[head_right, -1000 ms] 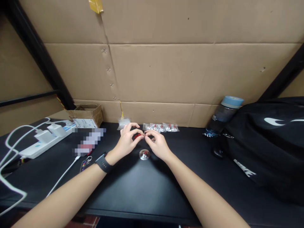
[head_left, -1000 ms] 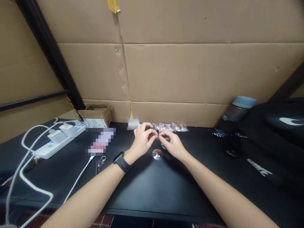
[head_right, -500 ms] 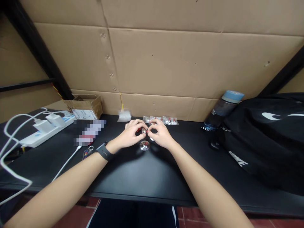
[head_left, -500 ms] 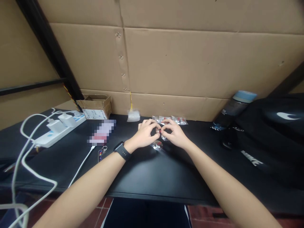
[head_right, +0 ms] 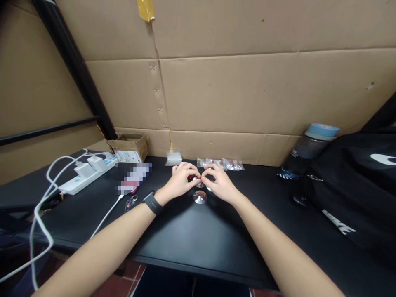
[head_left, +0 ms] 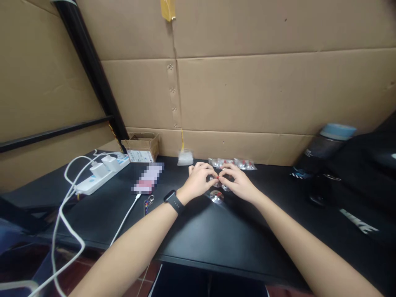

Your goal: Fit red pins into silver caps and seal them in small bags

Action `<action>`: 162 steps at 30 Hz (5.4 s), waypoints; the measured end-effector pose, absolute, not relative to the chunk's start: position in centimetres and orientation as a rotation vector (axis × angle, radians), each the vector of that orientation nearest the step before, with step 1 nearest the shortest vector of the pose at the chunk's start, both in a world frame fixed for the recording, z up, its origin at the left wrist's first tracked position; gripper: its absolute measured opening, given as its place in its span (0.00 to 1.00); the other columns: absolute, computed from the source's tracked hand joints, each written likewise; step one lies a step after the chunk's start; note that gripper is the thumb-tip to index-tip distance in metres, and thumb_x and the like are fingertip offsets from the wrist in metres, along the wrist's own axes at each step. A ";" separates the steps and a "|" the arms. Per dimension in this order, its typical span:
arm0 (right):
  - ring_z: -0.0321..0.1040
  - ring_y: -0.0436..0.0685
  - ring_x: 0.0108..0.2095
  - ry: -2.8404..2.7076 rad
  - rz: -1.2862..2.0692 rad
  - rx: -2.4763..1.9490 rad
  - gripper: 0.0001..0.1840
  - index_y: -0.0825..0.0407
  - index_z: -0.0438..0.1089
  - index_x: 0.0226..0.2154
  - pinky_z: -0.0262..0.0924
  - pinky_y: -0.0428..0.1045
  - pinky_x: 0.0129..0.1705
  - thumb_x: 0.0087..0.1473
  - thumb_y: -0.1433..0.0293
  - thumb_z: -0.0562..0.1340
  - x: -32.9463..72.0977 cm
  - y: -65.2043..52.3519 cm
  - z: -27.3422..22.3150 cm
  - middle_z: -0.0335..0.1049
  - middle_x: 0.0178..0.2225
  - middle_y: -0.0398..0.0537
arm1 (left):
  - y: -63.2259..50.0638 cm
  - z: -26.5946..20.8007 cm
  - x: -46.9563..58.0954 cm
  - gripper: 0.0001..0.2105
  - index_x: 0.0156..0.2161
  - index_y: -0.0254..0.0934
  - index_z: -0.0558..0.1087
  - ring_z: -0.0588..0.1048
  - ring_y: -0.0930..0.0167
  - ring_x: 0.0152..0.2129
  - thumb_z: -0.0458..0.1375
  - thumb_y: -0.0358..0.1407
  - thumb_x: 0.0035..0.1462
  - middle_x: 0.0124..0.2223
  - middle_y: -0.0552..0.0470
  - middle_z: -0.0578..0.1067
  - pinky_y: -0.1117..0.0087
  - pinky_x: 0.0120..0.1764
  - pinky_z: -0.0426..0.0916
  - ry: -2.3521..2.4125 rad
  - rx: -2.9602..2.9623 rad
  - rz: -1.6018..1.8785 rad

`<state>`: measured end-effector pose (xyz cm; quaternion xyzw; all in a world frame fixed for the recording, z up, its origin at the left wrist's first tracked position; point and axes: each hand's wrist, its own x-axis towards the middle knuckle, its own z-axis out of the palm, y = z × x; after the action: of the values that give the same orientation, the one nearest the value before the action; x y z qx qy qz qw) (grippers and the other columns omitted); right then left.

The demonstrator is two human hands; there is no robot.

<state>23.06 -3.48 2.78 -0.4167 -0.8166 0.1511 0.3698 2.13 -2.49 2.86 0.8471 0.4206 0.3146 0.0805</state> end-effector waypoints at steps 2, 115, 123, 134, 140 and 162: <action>0.69 0.58 0.42 -2.207 0.386 -1.111 0.11 0.49 0.75 0.38 0.62 0.53 0.47 0.59 0.59 0.64 23.2 -3.7 2.8 0.71 0.40 0.49 | -2.3 3.1 1.8 0.07 0.40 0.46 0.79 0.71 0.64 0.47 0.58 0.39 0.65 0.44 0.53 0.79 0.59 0.48 0.54 1.302 2.537 0.903; 0.75 0.53 0.31 -1.762 0.596 -1.266 0.33 0.47 0.62 0.53 0.71 0.49 0.34 0.47 0.68 0.71 24.5 -2.7 2.1 0.74 0.44 0.49 | 4.3 0.6 -6.9 0.22 0.58 0.44 0.71 0.58 0.52 0.64 0.54 0.41 0.60 0.64 0.45 0.70 0.47 0.57 0.54 1.818 2.570 0.341; 0.74 0.52 0.32 -1.763 0.577 -1.279 0.32 0.46 0.62 0.53 0.70 0.48 0.35 0.47 0.69 0.71 24.6 -2.7 2.2 0.75 0.44 0.47 | 4.4 1.2 -6.9 0.13 0.46 0.40 0.78 0.70 0.58 0.54 0.53 0.33 0.62 0.53 0.44 0.79 0.54 0.52 0.58 1.840 2.660 0.699; 0.74 0.52 0.32 -1.756 0.627 -1.284 0.31 0.47 0.64 0.53 0.69 0.48 0.35 0.47 0.69 0.71 24.3 -2.9 2.5 0.74 0.44 0.48 | 5.2 0.6 -7.1 0.11 0.47 0.41 0.74 0.77 0.62 0.43 0.58 0.30 0.59 0.40 0.52 0.83 0.63 0.43 0.60 1.929 2.558 0.978; 0.74 0.52 0.32 -1.761 0.618 -1.280 0.31 0.46 0.64 0.53 0.69 0.48 0.35 0.47 0.68 0.71 24.4 -2.9 2.4 0.74 0.45 0.48 | 5.0 1.1 -7.1 0.10 0.44 0.41 0.73 0.77 0.63 0.41 0.64 0.32 0.57 0.37 0.52 0.82 0.66 0.43 0.62 1.965 2.411 1.126; 0.74 0.55 0.40 -1.795 0.652 -1.180 0.31 0.46 0.64 0.53 0.69 0.48 0.36 0.46 0.69 0.71 24.4 -3.2 2.5 0.72 0.45 0.48 | -8.0 3.8 -3.1 0.04 0.34 0.40 0.70 0.77 0.65 0.33 0.55 0.32 0.60 0.36 0.51 0.78 0.67 0.38 0.64 1.440 2.791 0.428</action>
<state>24.40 -3.16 2.49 -0.4737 -0.7206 0.2618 0.4333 -3.06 -8.00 3.78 0.8804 0.4543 0.1349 -0.0142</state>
